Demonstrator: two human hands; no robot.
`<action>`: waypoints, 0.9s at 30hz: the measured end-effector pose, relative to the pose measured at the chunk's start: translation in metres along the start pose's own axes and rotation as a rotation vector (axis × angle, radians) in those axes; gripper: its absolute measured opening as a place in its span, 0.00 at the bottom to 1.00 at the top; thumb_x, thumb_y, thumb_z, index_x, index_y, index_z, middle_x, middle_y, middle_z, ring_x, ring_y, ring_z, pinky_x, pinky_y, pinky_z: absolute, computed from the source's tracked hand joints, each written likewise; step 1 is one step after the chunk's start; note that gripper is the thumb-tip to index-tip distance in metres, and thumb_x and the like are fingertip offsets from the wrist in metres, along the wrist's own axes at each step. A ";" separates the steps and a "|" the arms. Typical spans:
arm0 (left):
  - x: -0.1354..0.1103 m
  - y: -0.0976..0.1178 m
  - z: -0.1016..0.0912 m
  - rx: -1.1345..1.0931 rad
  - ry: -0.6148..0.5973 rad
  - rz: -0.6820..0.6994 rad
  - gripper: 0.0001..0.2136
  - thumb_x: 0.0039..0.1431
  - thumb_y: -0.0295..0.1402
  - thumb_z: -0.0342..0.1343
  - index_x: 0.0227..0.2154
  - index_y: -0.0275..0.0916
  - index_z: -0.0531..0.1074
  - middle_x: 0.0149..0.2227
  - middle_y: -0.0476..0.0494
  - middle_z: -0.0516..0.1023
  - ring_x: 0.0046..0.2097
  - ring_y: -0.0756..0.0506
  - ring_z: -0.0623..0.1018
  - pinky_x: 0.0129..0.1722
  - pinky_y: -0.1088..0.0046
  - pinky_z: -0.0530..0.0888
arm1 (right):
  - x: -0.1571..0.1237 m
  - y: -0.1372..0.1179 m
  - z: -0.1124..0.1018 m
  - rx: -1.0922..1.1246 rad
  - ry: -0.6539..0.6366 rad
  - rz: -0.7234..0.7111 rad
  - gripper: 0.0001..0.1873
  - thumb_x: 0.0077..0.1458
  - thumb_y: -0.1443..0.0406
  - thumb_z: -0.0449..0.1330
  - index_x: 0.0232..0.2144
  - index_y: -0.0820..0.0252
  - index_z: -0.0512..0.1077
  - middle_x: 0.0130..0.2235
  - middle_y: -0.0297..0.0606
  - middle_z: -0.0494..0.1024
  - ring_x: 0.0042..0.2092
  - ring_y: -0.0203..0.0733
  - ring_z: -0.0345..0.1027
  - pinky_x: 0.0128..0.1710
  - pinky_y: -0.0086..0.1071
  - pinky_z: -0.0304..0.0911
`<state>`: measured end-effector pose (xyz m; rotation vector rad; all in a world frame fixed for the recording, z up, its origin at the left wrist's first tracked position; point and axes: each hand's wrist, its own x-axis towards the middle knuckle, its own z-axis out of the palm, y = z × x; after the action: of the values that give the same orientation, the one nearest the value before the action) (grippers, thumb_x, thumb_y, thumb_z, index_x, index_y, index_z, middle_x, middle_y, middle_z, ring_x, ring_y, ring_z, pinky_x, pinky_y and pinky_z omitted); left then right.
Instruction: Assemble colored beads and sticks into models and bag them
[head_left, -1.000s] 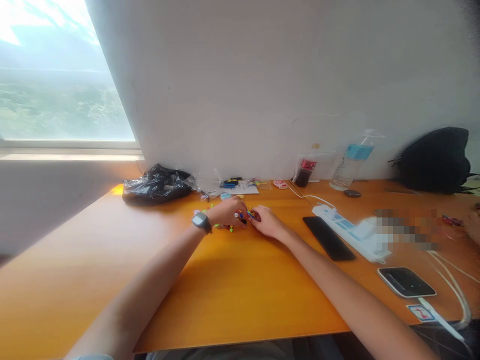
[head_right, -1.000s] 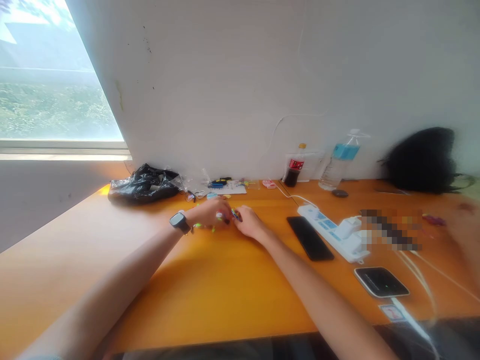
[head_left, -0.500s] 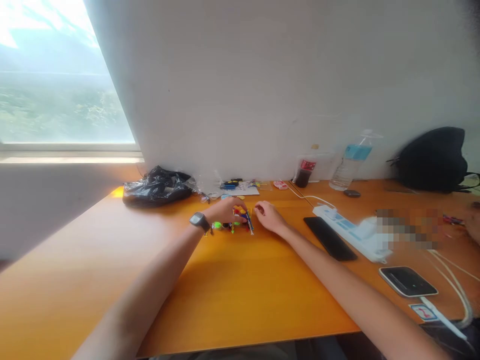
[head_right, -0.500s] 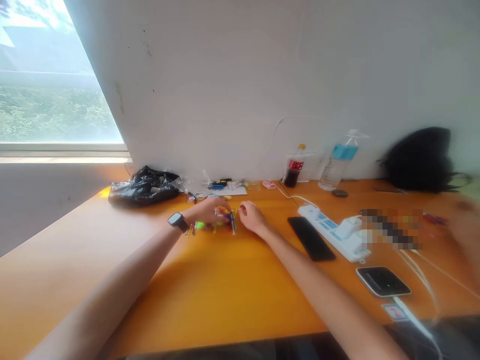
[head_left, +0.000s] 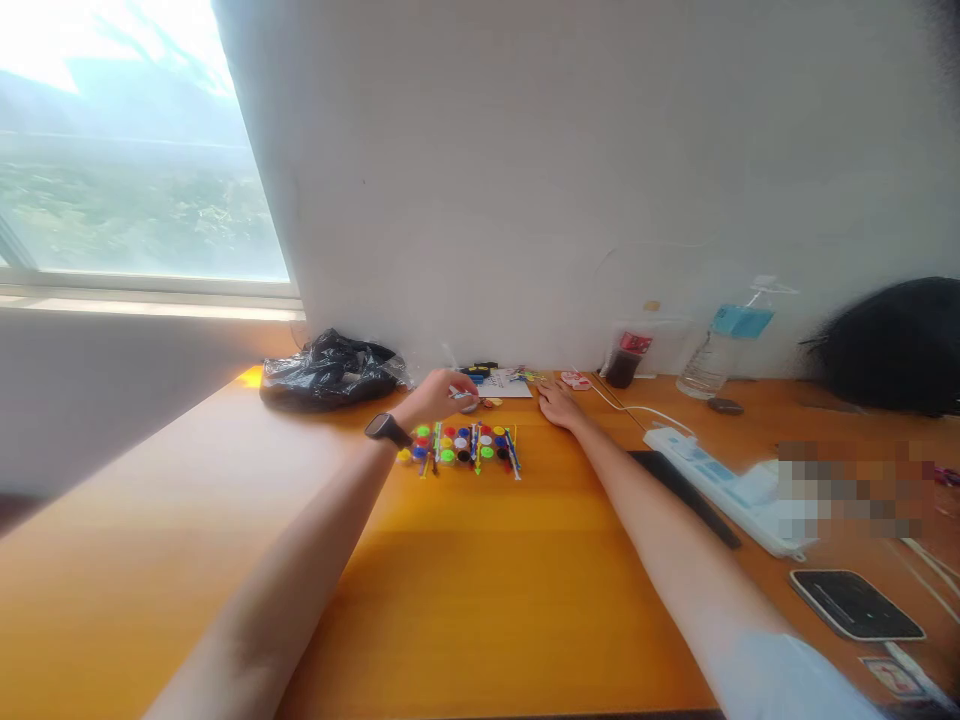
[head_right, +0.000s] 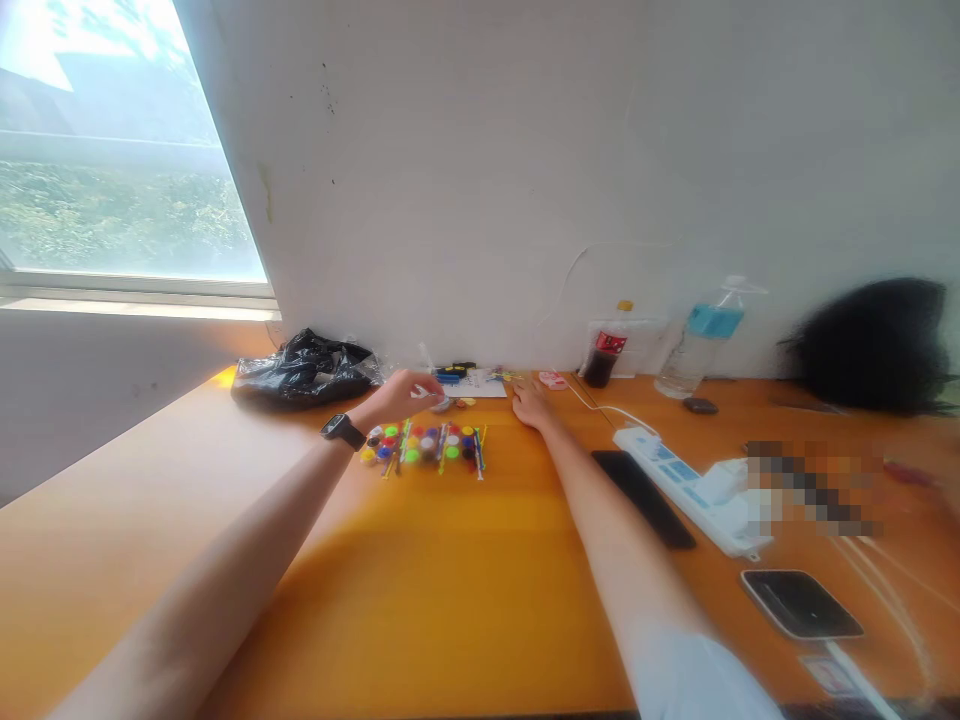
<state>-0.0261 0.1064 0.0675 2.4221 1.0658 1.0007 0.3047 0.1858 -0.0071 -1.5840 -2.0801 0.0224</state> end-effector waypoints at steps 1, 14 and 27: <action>0.000 -0.001 -0.002 -0.012 0.010 -0.009 0.08 0.61 0.37 0.61 0.34 0.41 0.83 0.36 0.44 0.85 0.40 0.44 0.82 0.43 0.69 0.77 | 0.001 -0.001 -0.002 0.016 0.019 -0.020 0.18 0.62 0.69 0.55 0.50 0.60 0.80 0.59 0.50 0.77 0.64 0.54 0.63 0.68 0.50 0.52; 0.002 0.028 0.060 -0.437 0.102 -0.255 0.32 0.60 0.53 0.63 0.62 0.40 0.69 0.62 0.31 0.74 0.57 0.36 0.78 0.50 0.63 0.78 | -0.050 -0.058 -0.074 0.652 0.273 -0.009 0.20 0.56 0.56 0.67 0.48 0.58 0.77 0.41 0.42 0.83 0.42 0.47 0.79 0.43 0.40 0.75; 0.003 0.070 0.082 -0.898 0.032 -0.377 0.24 0.55 0.39 0.72 0.50 0.37 0.73 0.38 0.43 0.80 0.40 0.45 0.83 0.39 0.71 0.80 | -0.127 -0.060 -0.104 1.332 -0.113 0.390 0.24 0.47 0.64 0.75 0.48 0.52 0.77 0.43 0.37 0.84 0.44 0.42 0.79 0.46 0.35 0.76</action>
<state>0.0699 0.0612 0.0474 1.4321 0.7865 1.0701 0.3169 0.0221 0.0525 -1.0243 -1.1826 1.3315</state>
